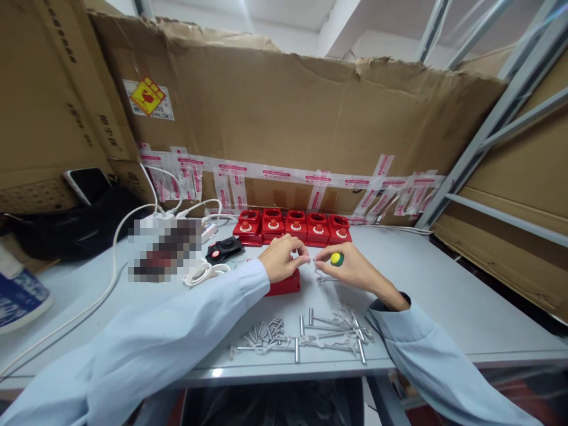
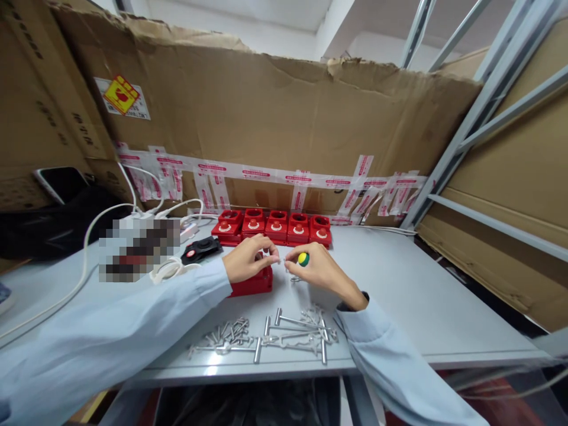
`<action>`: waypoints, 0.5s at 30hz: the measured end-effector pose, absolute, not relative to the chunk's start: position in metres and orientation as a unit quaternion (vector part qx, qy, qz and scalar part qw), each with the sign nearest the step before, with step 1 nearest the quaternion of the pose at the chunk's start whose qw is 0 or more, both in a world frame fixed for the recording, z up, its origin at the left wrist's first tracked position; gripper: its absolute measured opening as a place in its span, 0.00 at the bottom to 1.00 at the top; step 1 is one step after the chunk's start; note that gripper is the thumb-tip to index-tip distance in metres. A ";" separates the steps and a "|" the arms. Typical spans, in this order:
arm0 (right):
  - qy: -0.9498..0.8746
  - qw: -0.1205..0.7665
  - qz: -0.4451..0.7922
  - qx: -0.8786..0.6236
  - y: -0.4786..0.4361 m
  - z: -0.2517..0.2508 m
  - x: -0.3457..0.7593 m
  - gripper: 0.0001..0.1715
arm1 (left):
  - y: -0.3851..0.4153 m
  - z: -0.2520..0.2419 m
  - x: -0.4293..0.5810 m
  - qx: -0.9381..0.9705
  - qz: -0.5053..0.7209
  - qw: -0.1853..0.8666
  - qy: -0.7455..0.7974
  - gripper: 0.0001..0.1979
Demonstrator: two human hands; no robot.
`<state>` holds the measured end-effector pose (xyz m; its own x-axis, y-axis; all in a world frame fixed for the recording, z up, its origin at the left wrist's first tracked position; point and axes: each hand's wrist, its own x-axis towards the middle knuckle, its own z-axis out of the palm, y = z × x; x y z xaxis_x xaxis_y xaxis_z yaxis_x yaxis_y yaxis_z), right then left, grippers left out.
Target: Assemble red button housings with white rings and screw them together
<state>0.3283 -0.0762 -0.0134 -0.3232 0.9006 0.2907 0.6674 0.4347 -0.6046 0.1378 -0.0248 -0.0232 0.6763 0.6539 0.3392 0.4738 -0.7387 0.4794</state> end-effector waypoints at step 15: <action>-0.775 0.355 0.197 -0.485 -0.072 -0.026 0.318 0.12 | -0.026 -0.031 0.136 0.878 0.280 0.213 0.324 0.11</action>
<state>0.3177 -0.0722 -0.0257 -0.2784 0.8905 0.3598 0.6113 0.4532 -0.6487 0.1363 -0.0256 -0.0312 0.6332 0.6888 0.3530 0.4499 -0.6987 0.5563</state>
